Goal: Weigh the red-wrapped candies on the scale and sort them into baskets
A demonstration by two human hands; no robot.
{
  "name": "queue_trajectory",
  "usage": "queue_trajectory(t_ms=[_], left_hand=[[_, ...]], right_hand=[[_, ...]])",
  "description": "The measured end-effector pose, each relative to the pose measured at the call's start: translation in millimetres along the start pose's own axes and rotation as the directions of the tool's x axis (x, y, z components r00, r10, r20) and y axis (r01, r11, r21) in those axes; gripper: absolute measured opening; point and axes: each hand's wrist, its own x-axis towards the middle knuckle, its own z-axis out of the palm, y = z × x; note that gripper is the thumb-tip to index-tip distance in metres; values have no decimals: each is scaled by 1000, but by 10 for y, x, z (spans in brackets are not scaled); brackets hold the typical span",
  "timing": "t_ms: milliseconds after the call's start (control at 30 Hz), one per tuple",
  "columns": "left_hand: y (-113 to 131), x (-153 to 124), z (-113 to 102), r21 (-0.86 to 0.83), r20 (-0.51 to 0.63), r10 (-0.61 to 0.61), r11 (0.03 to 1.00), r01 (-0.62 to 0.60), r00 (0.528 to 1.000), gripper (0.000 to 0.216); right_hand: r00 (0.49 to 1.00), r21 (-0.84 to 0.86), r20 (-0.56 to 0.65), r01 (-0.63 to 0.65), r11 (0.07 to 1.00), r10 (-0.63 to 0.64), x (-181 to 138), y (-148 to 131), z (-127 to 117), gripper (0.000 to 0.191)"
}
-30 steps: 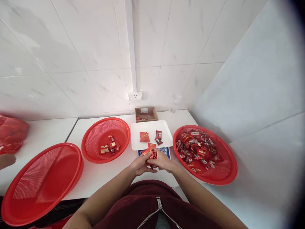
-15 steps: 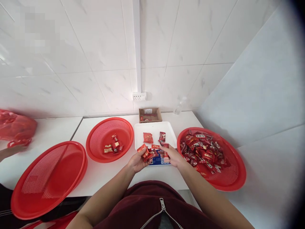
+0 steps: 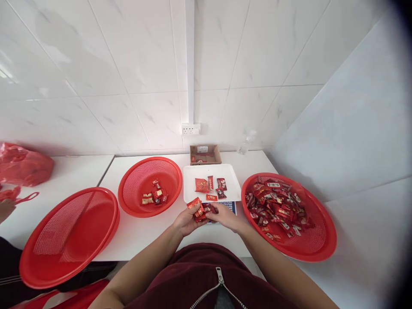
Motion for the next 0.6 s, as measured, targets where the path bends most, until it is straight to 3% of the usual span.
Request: queue_trajectory(t_ms=[133,200,300,400,467,533,600], left_hand=[[-5,29,-33,48,21,14,999,-15,1000,27],[16,30,-53,17,-35,41,999,-40,999,24],[54,8,-88,-70,-133,61,995,-70,989,16],[59,-38,-129,-88,-156,39,995,-53,987,13],[36,-77,-151,-34,-144,15,999,-20,989,13],[0,-119,-164,43,-109,-14,999,18,994,17],[-35,-158,-165,116,-47,-46,992,52,998,23]], right_hand=[[994,28,-95,-59,998,61,51,34,2,28],[986,98,-134,-85,992,97,94,24,-80,24],[951,252,-285,-48,967,121,162,2,-231,23],[901,335,-413,13,942,134,199,-13,-323,46],[877,241,-464,-12,970,126,181,-11,-315,61],[899,84,-428,-67,994,97,125,4,-246,59],[967,-45,-247,-80,996,66,49,29,-137,46]])
